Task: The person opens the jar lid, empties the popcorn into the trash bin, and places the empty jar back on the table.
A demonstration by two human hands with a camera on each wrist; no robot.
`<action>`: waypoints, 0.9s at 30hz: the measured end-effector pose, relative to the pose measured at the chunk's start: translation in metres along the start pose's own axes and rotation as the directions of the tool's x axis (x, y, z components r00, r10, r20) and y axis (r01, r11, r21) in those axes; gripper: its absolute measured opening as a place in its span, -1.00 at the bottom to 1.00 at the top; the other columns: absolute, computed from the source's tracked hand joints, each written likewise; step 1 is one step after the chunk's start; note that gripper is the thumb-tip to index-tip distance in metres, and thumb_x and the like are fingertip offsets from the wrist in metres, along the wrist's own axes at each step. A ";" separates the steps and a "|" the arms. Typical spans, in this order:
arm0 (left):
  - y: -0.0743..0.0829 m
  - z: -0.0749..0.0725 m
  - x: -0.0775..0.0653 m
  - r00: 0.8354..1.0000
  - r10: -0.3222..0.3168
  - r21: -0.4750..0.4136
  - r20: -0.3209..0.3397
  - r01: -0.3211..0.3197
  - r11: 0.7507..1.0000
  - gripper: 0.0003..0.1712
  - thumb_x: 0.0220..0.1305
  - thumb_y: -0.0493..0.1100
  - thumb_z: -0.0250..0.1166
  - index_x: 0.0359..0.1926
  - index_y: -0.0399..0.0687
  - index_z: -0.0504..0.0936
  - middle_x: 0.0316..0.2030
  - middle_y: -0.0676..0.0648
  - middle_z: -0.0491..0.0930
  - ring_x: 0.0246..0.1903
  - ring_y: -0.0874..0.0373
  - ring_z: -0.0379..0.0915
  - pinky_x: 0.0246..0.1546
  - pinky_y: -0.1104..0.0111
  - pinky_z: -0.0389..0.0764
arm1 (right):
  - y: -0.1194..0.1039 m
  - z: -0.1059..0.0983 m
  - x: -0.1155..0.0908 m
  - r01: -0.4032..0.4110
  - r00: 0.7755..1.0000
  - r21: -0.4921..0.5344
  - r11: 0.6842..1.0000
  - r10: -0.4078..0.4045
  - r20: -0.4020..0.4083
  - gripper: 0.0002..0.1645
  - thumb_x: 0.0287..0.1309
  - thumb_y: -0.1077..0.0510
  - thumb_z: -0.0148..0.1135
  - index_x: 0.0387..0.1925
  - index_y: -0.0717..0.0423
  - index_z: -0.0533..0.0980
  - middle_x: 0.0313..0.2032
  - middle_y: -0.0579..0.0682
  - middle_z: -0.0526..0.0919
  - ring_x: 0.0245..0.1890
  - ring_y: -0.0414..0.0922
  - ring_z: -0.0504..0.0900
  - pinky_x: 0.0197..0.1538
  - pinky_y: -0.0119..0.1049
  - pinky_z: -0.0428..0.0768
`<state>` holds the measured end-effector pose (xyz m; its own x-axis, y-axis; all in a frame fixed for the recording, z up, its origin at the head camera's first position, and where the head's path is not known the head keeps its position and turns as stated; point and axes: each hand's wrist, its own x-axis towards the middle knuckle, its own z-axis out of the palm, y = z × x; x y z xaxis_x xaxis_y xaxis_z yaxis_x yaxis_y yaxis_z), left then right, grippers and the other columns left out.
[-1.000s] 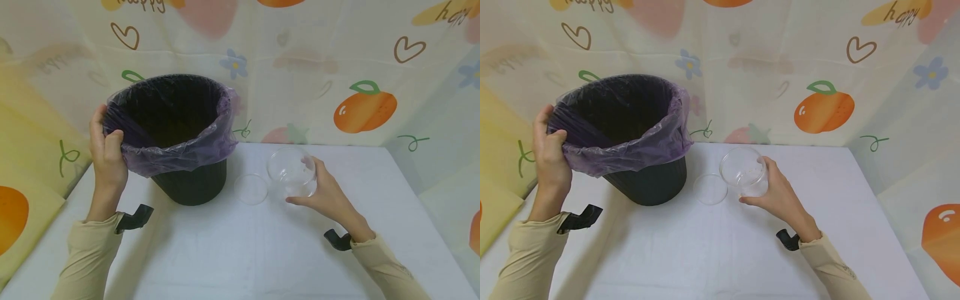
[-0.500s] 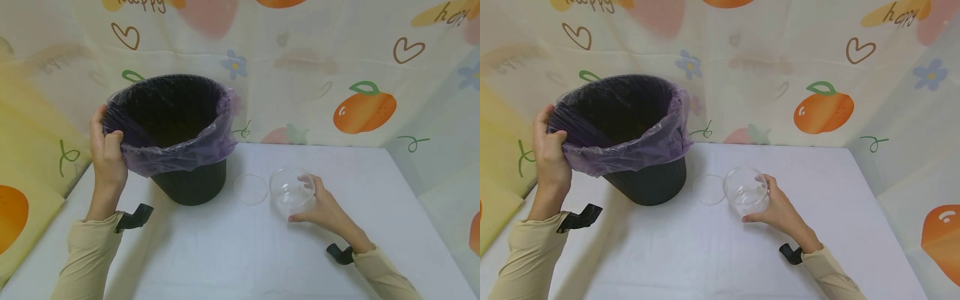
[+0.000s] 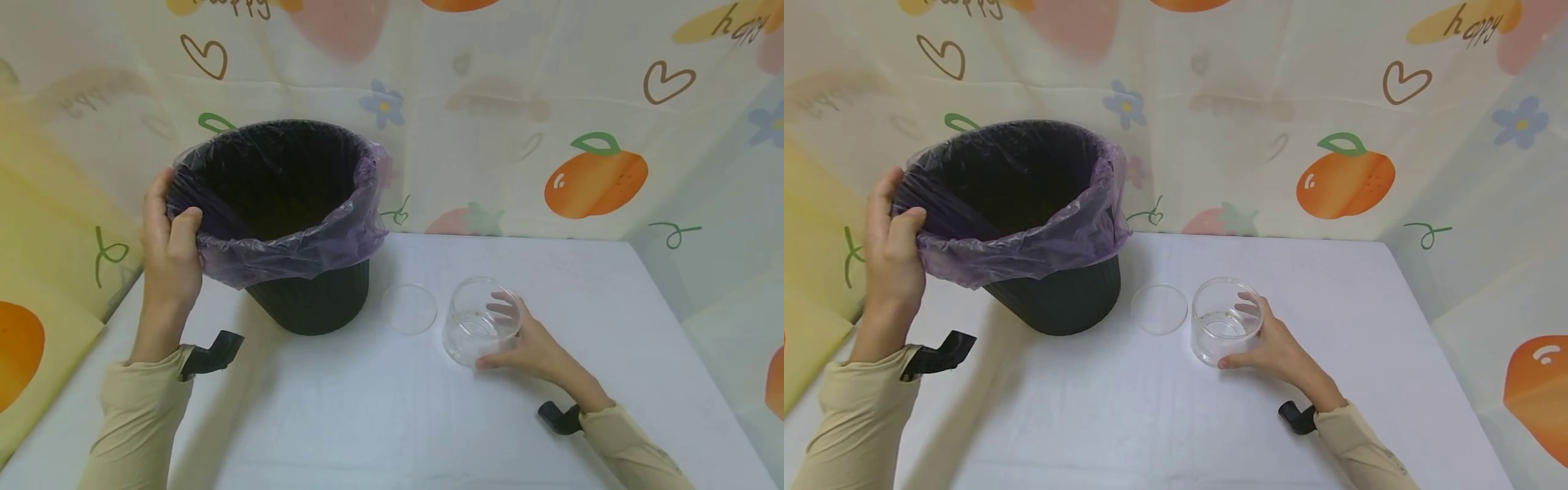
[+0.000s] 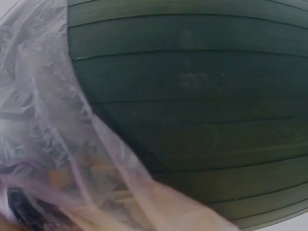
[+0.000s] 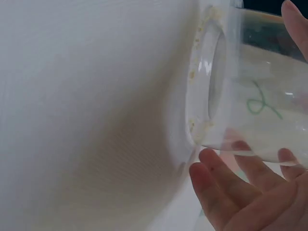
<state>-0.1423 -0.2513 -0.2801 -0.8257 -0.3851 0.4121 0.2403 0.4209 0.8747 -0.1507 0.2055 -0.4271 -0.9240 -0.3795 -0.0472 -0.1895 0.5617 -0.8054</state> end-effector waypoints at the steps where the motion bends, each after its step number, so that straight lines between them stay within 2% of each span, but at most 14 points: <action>1: 0.001 -0.001 0.000 1.000 -0.004 0.000 0.006 0.004 1.000 -0.32 0.39 -0.19 -0.17 0.53 -0.01 0.08 0.52 -0.03 0.11 0.43 0.33 0.02 0.42 0.59 0.01 | 0.000 -0.001 0.000 0.000 1.000 -0.002 1.000 0.000 0.008 0.33 -0.30 -0.01 0.69 0.41 0.16 0.04 0.34 0.29 0.40 0.28 0.26 0.45 0.28 0.28 0.39; 5: 0.004 -0.004 -0.001 1.000 -0.017 -0.001 0.020 0.017 1.000 -0.29 0.42 -0.13 -0.12 0.55 0.01 0.00 0.55 -0.02 0.03 0.46 0.31 -0.04 0.44 0.61 -0.01 | 0.001 -0.005 -0.001 -0.007 0.999 -0.030 1.000 0.008 0.038 0.35 -0.30 -0.06 0.68 0.41 0.22 0.04 0.34 0.28 0.38 0.30 0.24 0.42 0.29 0.27 0.39; 10: 0.012 -0.009 -0.006 1.000 -0.008 0.036 0.007 0.008 0.999 -0.30 0.46 -0.06 -0.09 0.56 0.11 -0.02 0.57 0.07 -0.07 0.52 0.28 -0.17 0.52 0.48 -0.10 | 0.000 -0.011 -0.004 -0.016 0.998 -0.093 0.996 0.022 0.058 0.42 -0.34 -0.11 0.69 0.44 0.21 0.03 0.36 0.25 0.37 0.34 0.22 0.36 0.32 0.29 0.34; 13: 0.019 -0.009 -0.009 1.000 0.022 0.086 -0.013 -0.021 0.996 -0.30 0.44 -0.06 -0.05 0.55 0.14 0.02 0.55 0.09 -0.02 0.52 0.30 -0.15 0.52 0.44 -0.07 | -0.001 -0.015 -0.006 -0.017 0.998 -0.119 0.993 0.024 0.063 0.45 -0.35 -0.12 0.69 0.46 0.22 0.00 0.37 0.27 0.34 0.36 0.26 0.32 0.31 0.33 0.32; 17: 0.028 -0.004 -0.015 0.994 0.099 0.146 -0.054 -0.090 0.985 -0.29 0.37 -0.07 0.03 0.52 0.07 0.13 0.52 0.03 0.12 0.49 0.31 -0.02 0.47 0.48 0.02 | -0.003 -0.020 -0.008 -0.010 0.996 -0.125 0.992 0.020 0.084 0.49 -0.36 -0.09 0.70 0.47 0.26 -0.02 0.38 0.31 0.31 0.37 0.31 0.28 0.30 0.37 0.32; 22: 0.039 0.004 -0.023 0.965 0.248 0.171 -0.083 -0.232 0.958 -0.28 0.28 -0.09 0.12 0.46 -0.13 0.27 0.45 -0.09 0.27 0.47 0.18 0.09 0.48 0.45 0.02 | -0.001 -0.031 -0.008 -0.003 0.993 -0.149 0.989 0.021 0.116 0.52 -0.42 -0.06 0.73 0.47 0.28 -0.03 0.38 0.32 0.29 0.37 0.31 0.26 0.33 0.37 0.26; 27: 0.050 0.020 -0.036 0.908 0.413 0.180 -0.064 -0.397 0.900 -0.30 0.21 -0.16 0.15 0.37 -0.33 0.36 0.38 -0.22 0.36 0.49 0.02 0.09 0.54 0.33 -0.03 | -0.002 -0.053 -0.006 -0.030 0.989 -0.259 0.965 0.066 0.130 0.46 -0.35 0.02 0.70 0.49 0.24 -0.01 0.45 0.33 0.16 0.42 0.35 0.14 0.37 0.39 0.17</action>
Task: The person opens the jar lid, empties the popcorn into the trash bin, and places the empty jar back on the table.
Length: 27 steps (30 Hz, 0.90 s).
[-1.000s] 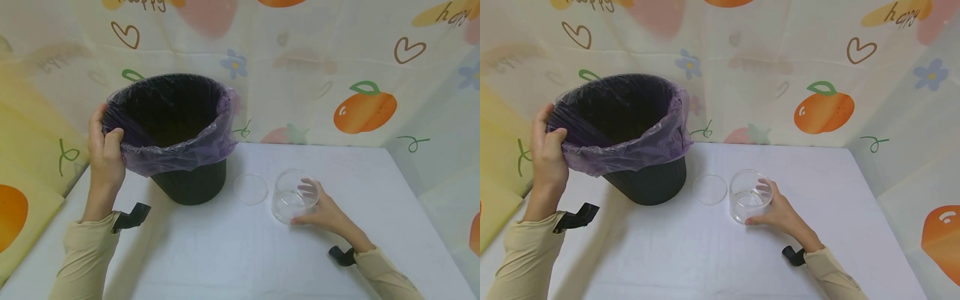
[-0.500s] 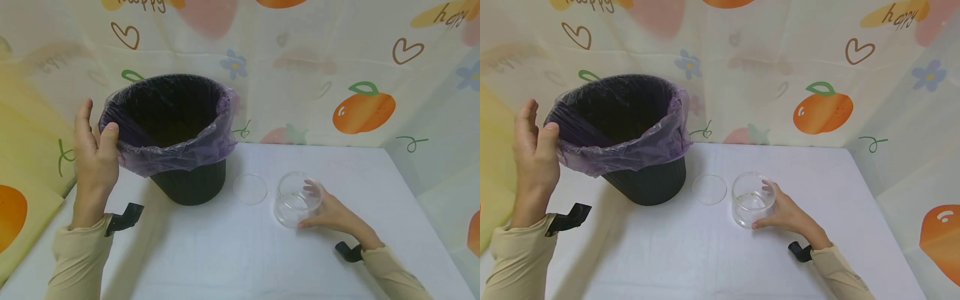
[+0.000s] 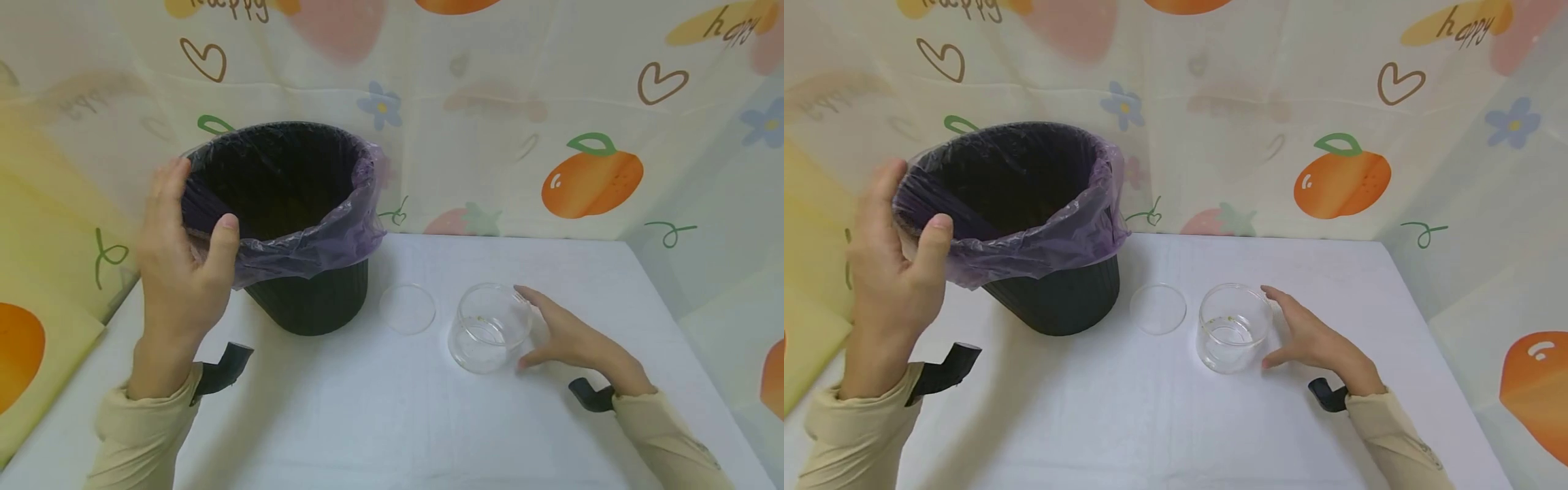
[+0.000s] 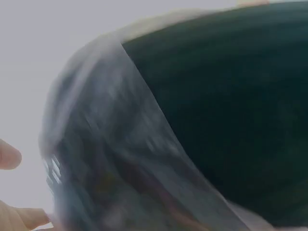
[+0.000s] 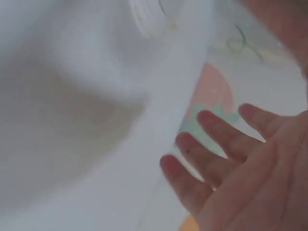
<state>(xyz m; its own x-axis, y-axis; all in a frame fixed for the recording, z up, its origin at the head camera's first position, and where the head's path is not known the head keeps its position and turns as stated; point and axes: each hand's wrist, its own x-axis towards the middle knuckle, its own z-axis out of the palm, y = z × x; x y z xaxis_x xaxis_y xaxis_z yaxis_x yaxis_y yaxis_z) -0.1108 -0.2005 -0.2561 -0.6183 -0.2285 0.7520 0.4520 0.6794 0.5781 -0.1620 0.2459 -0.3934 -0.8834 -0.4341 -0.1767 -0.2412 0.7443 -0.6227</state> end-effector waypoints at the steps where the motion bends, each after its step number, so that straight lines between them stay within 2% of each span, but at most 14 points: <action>1: 0.003 0.002 -0.002 1.000 0.031 0.007 0.008 -0.031 1.000 -0.30 0.20 -0.16 0.15 0.36 -0.34 0.36 0.38 -0.24 0.36 0.50 0.00 0.07 0.55 0.29 -0.04 | 0.000 -0.005 0.000 -0.004 1.000 -0.025 1.000 0.004 -0.002 0.43 -0.31 0.03 0.69 0.50 0.24 0.00 0.46 0.34 0.14 0.42 0.36 0.12 0.37 0.39 0.17; 4: 0.013 0.010 -0.008 0.993 0.111 0.032 0.050 -0.113 0.993 -0.30 0.21 -0.14 0.15 0.36 -0.33 0.36 0.40 -0.26 0.32 0.51 -0.05 0.04 0.56 0.17 -0.09 | 0.001 -0.017 0.004 -0.007 1.000 -0.071 0.997 0.006 -0.017 0.29 -0.13 0.10 0.60 0.51 0.23 0.00 0.47 0.36 0.09 0.44 0.38 0.07 0.38 0.39 0.14; 7: 0.023 0.021 -0.012 0.979 0.184 0.065 0.091 -0.191 0.980 -0.31 0.22 -0.11 0.14 0.35 -0.31 0.38 0.41 -0.28 0.31 0.51 -0.12 0.03 0.56 0.03 -0.13 | 0.002 -0.028 0.010 -0.013 0.999 -0.096 0.995 0.008 -0.052 0.17 0.05 0.11 0.47 0.52 0.26 -0.02 0.47 0.39 0.06 0.45 0.40 0.04 0.38 0.40 0.11; 13: 0.041 0.046 -0.018 0.932 0.315 0.064 0.179 -0.331 0.941 -0.33 0.25 -0.08 0.16 0.33 -0.31 0.40 0.40 -0.32 0.30 0.49 -0.20 0.07 0.51 -0.12 -0.06 | 0.001 -0.039 0.023 0.002 0.985 -0.111 0.994 -0.021 -0.171 0.05 0.21 0.02 0.34 0.50 0.32 -0.01 0.47 0.40 0.06 0.46 0.37 0.02 0.41 0.38 0.07; 19: 0.050 0.078 -0.025 0.878 0.362 0.043 0.314 -0.394 0.918 -0.33 0.27 -0.08 0.20 0.36 -0.27 0.37 0.41 -0.30 0.28 0.50 -0.16 0.05 0.52 -0.07 -0.01 | -0.002 -0.040 0.035 0.021 0.962 -0.101 0.995 -0.048 -0.268 0.10 0.20 -0.12 0.34 0.52 0.26 -0.01 0.51 0.37 -0.01 0.50 0.37 -0.10 0.43 0.40 -0.04; 27: 0.050 0.128 -0.034 0.809 0.396 0.017 0.434 -0.447 0.895 -0.28 0.25 -0.01 0.24 0.37 -0.23 0.37 0.40 -0.28 0.32 0.47 -0.16 0.12 0.52 -0.04 0.06 | -0.008 -0.041 0.049 0.025 0.940 -0.136 0.990 -0.070 -0.333 0.09 0.24 -0.22 0.26 0.53 0.21 -0.01 0.53 0.31 -0.03 0.53 0.36 -0.17 0.46 0.38 -0.12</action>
